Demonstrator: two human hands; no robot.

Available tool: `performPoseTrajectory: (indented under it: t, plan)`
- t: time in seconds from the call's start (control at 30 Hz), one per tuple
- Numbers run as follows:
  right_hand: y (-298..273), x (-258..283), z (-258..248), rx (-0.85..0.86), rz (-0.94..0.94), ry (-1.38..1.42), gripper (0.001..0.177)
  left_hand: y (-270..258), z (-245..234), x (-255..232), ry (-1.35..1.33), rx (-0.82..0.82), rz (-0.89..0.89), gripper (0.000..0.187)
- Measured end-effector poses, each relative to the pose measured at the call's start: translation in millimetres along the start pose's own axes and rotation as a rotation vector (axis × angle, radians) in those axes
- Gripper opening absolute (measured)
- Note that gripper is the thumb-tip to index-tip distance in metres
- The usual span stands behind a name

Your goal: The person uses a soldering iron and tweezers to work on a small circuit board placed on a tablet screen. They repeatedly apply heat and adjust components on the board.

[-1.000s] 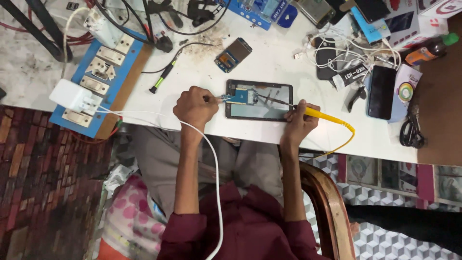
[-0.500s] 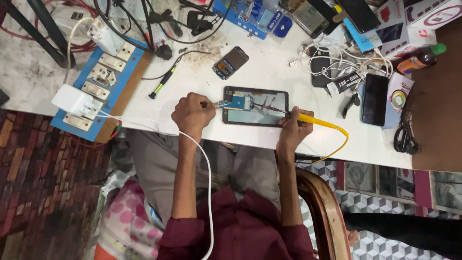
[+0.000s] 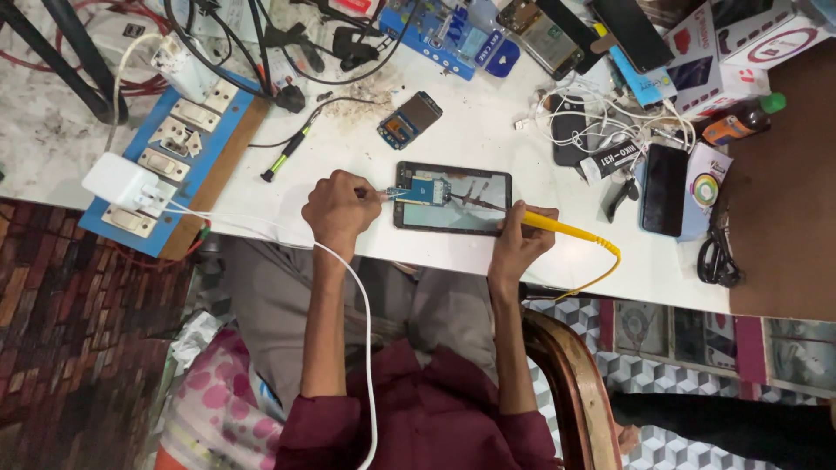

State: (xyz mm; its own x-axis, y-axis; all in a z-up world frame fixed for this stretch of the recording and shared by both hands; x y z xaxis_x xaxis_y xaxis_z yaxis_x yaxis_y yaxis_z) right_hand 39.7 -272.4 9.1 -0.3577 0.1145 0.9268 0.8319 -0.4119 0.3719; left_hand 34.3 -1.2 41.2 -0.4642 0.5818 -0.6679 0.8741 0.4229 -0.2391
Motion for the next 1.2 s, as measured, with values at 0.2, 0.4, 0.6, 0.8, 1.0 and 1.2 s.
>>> performPoseTrajectory:
  t: [0.2, 0.4, 0.6, 0.8, 1.0, 1.2]
  plan:
    - [6, 21, 6, 0.043, -0.088, -0.099, 0.017, 5, 2, 3, 0.044, 0.012, -0.029, 0.011]
    - [24, 56, 21, 0.203, -0.146, -0.26, 0.021, 5, 4, 3, 0.049, -0.003, -0.007, 0.009]
    - [41, 89, 42, 0.373, -0.221, -0.671, 0.025, 1, 1, 2, 0.046, 0.031, -0.029, 0.012]
    - [53, 100, 57, 0.504, -0.26, -0.773, 0.034, 1, 1, 2, 0.051, 0.036, -0.022, 0.012]
    - [47, 74, 43, 0.438, -0.205, -0.612, 0.039, 0, 2, 3, 0.047, 0.038, -0.034, 0.018]
    - [54, 26, 9, 0.07, 0.108, 0.269, 0.023, 4, 1, 3, 0.072, 0.045, -0.019, 0.016]
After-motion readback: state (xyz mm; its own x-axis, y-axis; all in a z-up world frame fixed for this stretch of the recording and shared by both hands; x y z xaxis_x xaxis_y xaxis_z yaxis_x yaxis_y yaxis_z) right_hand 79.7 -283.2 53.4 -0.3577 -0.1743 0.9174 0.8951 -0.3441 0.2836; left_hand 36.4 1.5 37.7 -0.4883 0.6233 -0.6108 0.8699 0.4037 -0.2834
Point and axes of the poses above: each hand's wrist, its own y-axis towards the middle knuckle, its own z-axis out of the palm, x = y × z, the point moved 3 cm from there along y, towards the middle knuckle, and after that the axes turned 2 degrees about -z, right-handed, at the moved point
